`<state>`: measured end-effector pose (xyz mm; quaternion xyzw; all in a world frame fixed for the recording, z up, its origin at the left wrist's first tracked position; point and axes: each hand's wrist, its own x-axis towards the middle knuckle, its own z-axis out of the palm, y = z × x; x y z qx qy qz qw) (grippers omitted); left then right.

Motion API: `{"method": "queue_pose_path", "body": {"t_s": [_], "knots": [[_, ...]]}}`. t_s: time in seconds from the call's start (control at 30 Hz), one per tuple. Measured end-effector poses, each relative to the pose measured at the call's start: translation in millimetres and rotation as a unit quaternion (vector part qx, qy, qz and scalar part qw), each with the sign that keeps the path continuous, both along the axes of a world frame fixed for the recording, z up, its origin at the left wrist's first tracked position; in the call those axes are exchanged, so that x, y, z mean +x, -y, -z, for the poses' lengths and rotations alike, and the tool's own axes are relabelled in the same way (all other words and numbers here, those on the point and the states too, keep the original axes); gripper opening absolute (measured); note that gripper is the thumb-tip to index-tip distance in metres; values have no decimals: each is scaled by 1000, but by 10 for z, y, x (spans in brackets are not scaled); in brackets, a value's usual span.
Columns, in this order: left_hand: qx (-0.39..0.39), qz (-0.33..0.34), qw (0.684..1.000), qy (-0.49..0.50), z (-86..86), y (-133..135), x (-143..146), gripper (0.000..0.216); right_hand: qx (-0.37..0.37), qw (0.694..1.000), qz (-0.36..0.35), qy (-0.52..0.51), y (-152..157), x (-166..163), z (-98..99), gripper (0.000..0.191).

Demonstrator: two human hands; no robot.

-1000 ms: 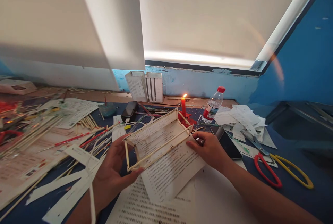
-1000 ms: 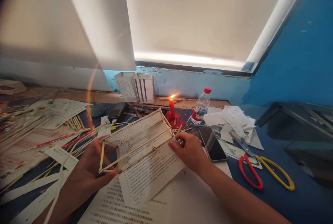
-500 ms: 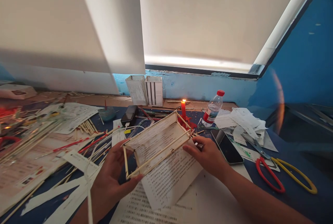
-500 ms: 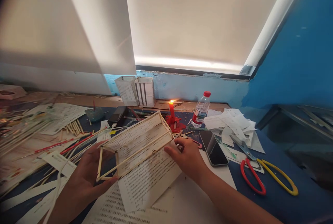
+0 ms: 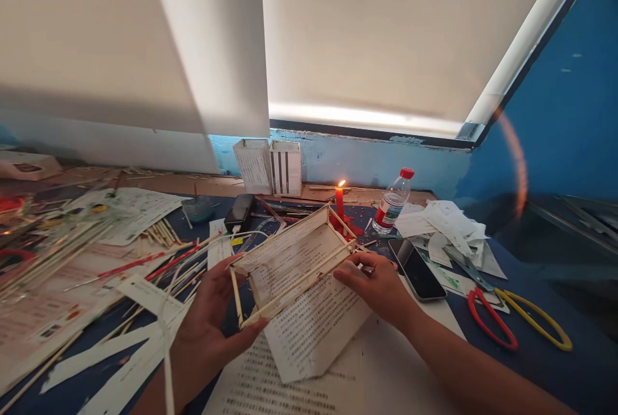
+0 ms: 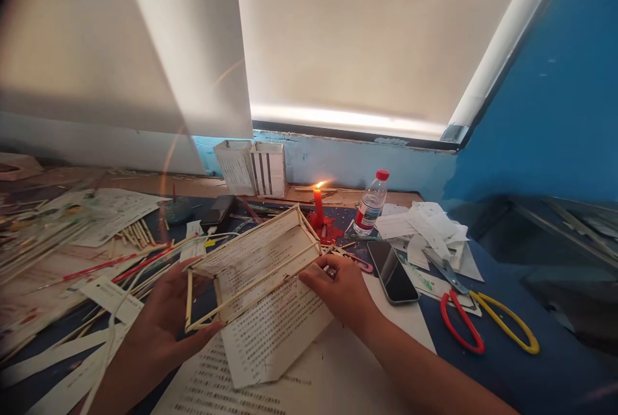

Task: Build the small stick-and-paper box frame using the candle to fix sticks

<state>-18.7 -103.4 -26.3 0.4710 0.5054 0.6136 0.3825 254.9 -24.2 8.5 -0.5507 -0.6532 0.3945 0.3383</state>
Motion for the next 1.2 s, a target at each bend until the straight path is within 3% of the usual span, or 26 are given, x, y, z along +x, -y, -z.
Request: {"method": "queue_pose_path", "body": {"t_s": [0.23,0.53,0.77,0.87,1.07,1.2], "knots": [[-7,3,1000,1,-4,-4,-21,87,-10,998,-24,-55,53,-38,4,22],[5,-16,1000,18,6,-6,16,82,88,995,-40,-1,76,-21,83,19],[-7,-7,1000,5,10,-20,5,84,90,994,-64,10,109,-45,116,13],[-6,6,1000,10,9,-20,-7,84,84,993,-77,13,108,-52,65,12],[8,-10,1000,18,-33,-3,-8,82,3,989,-146,30,51,133,-149,34],[36,-21,999,15,-35,5,0,81,-9,985,-170,9,46,258,-251,36]]}}
